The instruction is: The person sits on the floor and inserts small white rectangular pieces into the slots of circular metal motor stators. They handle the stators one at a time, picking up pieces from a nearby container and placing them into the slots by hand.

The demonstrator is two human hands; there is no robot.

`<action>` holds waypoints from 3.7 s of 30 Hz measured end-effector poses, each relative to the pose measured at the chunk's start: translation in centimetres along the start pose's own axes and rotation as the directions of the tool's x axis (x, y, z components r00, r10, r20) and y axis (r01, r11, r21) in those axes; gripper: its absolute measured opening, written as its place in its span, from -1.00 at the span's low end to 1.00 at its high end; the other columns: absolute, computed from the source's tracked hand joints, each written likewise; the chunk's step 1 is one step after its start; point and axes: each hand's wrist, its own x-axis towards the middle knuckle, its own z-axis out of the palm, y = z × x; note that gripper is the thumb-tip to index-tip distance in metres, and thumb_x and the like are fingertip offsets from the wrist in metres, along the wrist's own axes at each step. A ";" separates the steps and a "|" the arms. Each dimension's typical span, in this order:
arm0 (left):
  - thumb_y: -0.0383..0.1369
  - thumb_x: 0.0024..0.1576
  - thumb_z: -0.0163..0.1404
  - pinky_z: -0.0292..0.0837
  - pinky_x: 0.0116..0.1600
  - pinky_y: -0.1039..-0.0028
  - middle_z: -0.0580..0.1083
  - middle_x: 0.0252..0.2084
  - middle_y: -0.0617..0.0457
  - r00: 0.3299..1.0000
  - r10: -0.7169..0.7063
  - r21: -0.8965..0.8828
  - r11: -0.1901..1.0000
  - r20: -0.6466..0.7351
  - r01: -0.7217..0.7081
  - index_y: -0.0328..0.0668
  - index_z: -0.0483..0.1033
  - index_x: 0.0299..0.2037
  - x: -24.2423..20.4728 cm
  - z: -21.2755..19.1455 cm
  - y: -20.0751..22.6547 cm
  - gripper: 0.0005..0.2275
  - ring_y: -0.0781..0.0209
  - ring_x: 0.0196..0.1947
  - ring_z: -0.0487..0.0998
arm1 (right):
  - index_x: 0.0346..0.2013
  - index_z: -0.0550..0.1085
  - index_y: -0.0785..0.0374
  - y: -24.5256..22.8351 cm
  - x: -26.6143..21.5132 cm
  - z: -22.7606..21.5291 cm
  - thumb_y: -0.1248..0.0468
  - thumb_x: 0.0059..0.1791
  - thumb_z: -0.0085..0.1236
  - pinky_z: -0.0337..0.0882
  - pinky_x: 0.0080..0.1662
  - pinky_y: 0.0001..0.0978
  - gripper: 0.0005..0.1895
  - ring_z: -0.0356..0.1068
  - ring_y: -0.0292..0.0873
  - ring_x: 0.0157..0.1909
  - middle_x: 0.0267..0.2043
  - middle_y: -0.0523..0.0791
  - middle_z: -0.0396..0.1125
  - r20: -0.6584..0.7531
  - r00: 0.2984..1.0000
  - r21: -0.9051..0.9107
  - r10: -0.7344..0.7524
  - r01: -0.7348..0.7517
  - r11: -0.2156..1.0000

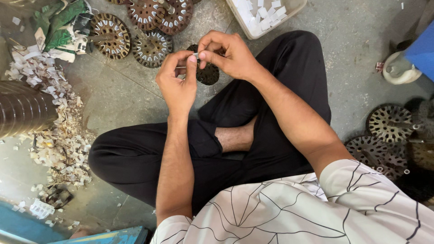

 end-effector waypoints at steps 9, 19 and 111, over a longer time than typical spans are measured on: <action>-0.54 0.26 0.11 0.57 -0.18 0.59 0.58 -0.21 0.03 0.997 -0.072 -0.081 0.994 0.017 0.073 -0.34 0.56 -0.13 -0.2 0.0 -0.7 -0.95 0.35 -0.24 0.66 | -0.11 0.50 0.32 0.5 0.0 0.3 0.34 0.14 0.25 0.42 -0.24 -0.55 -0.88 0.43 -0.41 -0.27 -0.30 -0.17 0.46 -0.042 0.999 -0.027 0.001 -0.002 1.000; -0.60 0.24 0.11 0.59 -0.11 0.56 0.57 -0.22 0.00 0.979 -0.177 -0.379 0.903 0.101 0.202 -0.42 0.53 -0.13 -0.4 0.5 -2.2 -0.94 0.35 -0.25 0.62 | -0.20 0.50 0.32 0.8 -0.1 0.3 0.37 0.11 0.25 0.39 -0.29 -0.51 -0.92 0.40 -0.39 -0.26 -0.29 -0.19 0.42 -0.058 0.998 -0.024 -0.032 0.031 0.999; -0.76 0.00 0.00 0.64 -0.39 0.51 0.61 -0.29 -0.12 0.838 -0.533 -0.228 0.807 0.119 0.545 -0.50 0.57 -0.14 1.0 -0.5 -7.8 -0.76 0.27 -0.42 0.64 | -0.34 0.63 0.26 2.0 0.6 2.8 0.41 -0.15 0.30 0.47 -0.22 -0.20 -0.89 0.53 -0.03 -0.27 -0.30 -0.07 0.52 -0.012 0.997 -0.556 -0.072 0.053 0.829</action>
